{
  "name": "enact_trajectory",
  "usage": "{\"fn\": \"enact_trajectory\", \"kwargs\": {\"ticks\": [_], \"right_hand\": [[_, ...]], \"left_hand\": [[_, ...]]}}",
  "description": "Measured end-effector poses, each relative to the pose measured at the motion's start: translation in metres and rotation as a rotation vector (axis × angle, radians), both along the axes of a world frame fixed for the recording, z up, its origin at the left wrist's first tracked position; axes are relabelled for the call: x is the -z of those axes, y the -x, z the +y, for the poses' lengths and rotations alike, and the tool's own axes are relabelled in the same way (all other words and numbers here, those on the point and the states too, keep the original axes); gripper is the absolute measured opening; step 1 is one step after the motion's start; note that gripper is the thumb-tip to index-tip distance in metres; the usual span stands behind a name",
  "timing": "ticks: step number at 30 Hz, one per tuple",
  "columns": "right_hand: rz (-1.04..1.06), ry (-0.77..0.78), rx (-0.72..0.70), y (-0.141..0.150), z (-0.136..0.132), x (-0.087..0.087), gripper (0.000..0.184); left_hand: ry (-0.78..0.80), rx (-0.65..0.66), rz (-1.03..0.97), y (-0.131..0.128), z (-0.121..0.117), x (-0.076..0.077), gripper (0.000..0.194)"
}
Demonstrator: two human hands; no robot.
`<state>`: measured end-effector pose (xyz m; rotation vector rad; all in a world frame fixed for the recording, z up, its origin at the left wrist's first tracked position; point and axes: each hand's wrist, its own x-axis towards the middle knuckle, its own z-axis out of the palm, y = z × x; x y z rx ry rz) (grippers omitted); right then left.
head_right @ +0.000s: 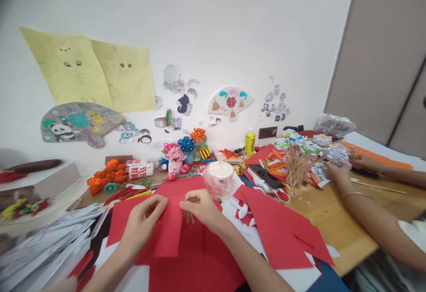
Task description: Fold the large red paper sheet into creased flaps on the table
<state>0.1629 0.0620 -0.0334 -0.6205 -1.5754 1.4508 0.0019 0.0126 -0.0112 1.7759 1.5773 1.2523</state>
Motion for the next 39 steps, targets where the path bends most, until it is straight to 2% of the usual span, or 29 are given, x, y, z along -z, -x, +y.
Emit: {"fn": "enact_trajectory", "kwargs": {"ticks": [4,9,15,20,25,31,39], "right_hand": [[-0.074,0.026,-0.068,0.0003,0.0000,0.0031,0.030],[-0.180,-0.052,-0.037,0.0002,-0.0011,0.0035,0.031],[-0.174,-0.104,-0.058,-0.0019,-0.0040,-0.0023,0.032],[-0.188,-0.143,-0.071,-0.0014,-0.0015,0.0017,0.031],[-0.208,-0.140,-0.096,-0.0012,0.0006,0.0054,0.031],[-0.229,-0.147,-0.061,-0.0019,0.0021,0.0060,0.032],[-0.204,-0.193,0.007,0.0003,0.0036,0.0056,0.026]], "left_hand": [[-0.006,0.027,0.065,-0.0025,-0.0017,-0.0025,0.034],[0.016,0.078,0.084,-0.0055,-0.0028,-0.0026,0.033],[0.036,0.069,0.059,-0.0070,-0.0020,-0.0025,0.033],[0.013,0.069,0.027,-0.0054,-0.0023,-0.0046,0.030],[-0.016,0.046,0.102,-0.0049,-0.0036,-0.0047,0.031],[-0.007,0.016,0.165,-0.0038,-0.0012,-0.0010,0.033],[0.015,0.107,0.130,-0.0028,-0.0026,-0.0023,0.026]]}}
